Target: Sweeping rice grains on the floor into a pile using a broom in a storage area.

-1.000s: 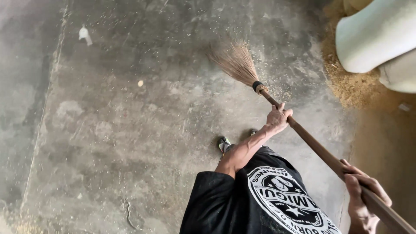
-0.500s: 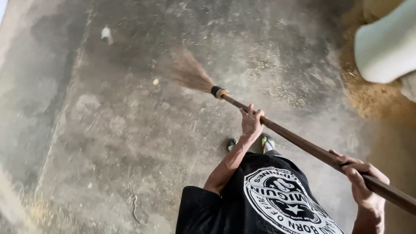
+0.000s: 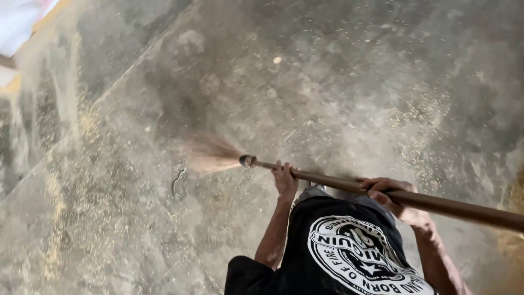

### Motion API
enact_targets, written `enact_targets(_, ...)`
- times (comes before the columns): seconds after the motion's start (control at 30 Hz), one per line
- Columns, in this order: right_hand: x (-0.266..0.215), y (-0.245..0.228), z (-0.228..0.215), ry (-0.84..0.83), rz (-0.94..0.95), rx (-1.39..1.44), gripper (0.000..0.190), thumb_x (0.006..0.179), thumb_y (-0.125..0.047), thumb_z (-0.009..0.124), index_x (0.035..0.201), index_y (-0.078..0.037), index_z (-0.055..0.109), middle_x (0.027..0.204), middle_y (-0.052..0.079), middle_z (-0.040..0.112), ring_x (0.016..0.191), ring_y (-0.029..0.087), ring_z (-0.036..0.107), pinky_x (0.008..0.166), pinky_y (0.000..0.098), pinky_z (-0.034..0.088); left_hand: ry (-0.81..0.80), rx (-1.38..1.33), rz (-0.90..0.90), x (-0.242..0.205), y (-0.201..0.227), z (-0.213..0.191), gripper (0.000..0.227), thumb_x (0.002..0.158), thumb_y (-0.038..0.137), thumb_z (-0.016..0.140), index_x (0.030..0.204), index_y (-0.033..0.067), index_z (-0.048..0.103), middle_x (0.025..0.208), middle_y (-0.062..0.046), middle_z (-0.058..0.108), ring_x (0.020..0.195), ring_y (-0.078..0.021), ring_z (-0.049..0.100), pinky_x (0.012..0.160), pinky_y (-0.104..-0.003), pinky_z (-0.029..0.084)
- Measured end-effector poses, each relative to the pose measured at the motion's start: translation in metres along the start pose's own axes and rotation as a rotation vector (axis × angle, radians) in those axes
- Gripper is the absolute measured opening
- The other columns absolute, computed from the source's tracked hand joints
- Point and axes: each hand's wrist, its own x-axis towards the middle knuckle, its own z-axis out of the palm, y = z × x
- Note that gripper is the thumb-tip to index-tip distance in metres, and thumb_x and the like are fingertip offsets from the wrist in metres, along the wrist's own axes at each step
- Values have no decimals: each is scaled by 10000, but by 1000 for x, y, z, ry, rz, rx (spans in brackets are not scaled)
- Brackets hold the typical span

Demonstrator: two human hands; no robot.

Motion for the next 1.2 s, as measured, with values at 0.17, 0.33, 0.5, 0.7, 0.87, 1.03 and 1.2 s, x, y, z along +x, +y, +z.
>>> enact_targets(0.17, 57, 14, 29, -227, 49, 203, 151, 953, -134, 695, 1035, -15, 739, 1140, 164, 770, 1248, 328, 665, 1061, 448, 558, 48, 95, -200, -40, -60, 18, 238, 812, 143, 745, 1008, 170, 614, 1321, -257, 550, 1246, -560, 501, 1018, -711, 399)
enact_targets(0.33, 90, -2, 56, -225, 140, 167, 92, 915, -99, 723, 916, -15, 761, 1044, 133, 796, 1070, 267, 751, 906, 398, 629, -168, 82, -351, -46, -81, 33, 191, 851, 172, 704, 1022, 175, 620, 1233, -208, 572, 1061, -520, 584, 880, -625, 494)
enact_targets(0.5, 123, -5, 50, -214, 226, 28, 106, 891, -122, 737, 905, -17, 738, 990, 93, 803, 962, 226, 757, 840, 373, 615, -190, 61, -363, 2, -79, 47, 237, 902, 335, 745, 1017, 172, 618, 1182, -187, 603, 1019, -481, 627, 839, -598, 516)
enact_targets(0.7, 148, 21, 6, -48, 159, 72, 118, 927, -141, 767, 906, -26, 763, 995, 112, 808, 1096, 236, 756, 972, 383, 600, -132, 125, -178, 86, -77, 85, 174, 929, 335, 725, 1007, 204, 640, 1275, -178, 612, 1073, -483, 600, 870, -598, 509)
enact_targets(0.87, 172, 15, -31, 155, 305, 106, 157, 921, -150, 712, 1000, -24, 763, 1106, 99, 782, 1245, 239, 672, 1069, 393, 526, -194, 163, -4, 174, -55, 134, 174, 943, 243, 707, 1104, 213, 647, 1360, -209, 549, 1162, -478, 534, 951, -571, 505)
enact_targets(1.03, 176, 19, -57, 310, 289, 64, 140, 930, -132, 731, 988, -6, 747, 1115, 138, 775, 1224, 269, 672, 1040, 411, 528, -181, 105, 254, 251, -7, 181, 275, 832, 231, 743, 1073, 160, 631, 1140, -183, 625, 1203, -446, 535, 986, -573, 458)
enact_targets(1.2, 171, 12, -99, 381, 91, -63, 122, 969, -118, 693, 1004, -6, 727, 1150, 162, 768, 1254, 290, 685, 1063, 395, 556, -122, 23, 406, 297, 67, 243, 197, 871, 278, 760, 976, 169, 634, 1013, -129, 676, 1227, -416, 548, 964, -557, 449)
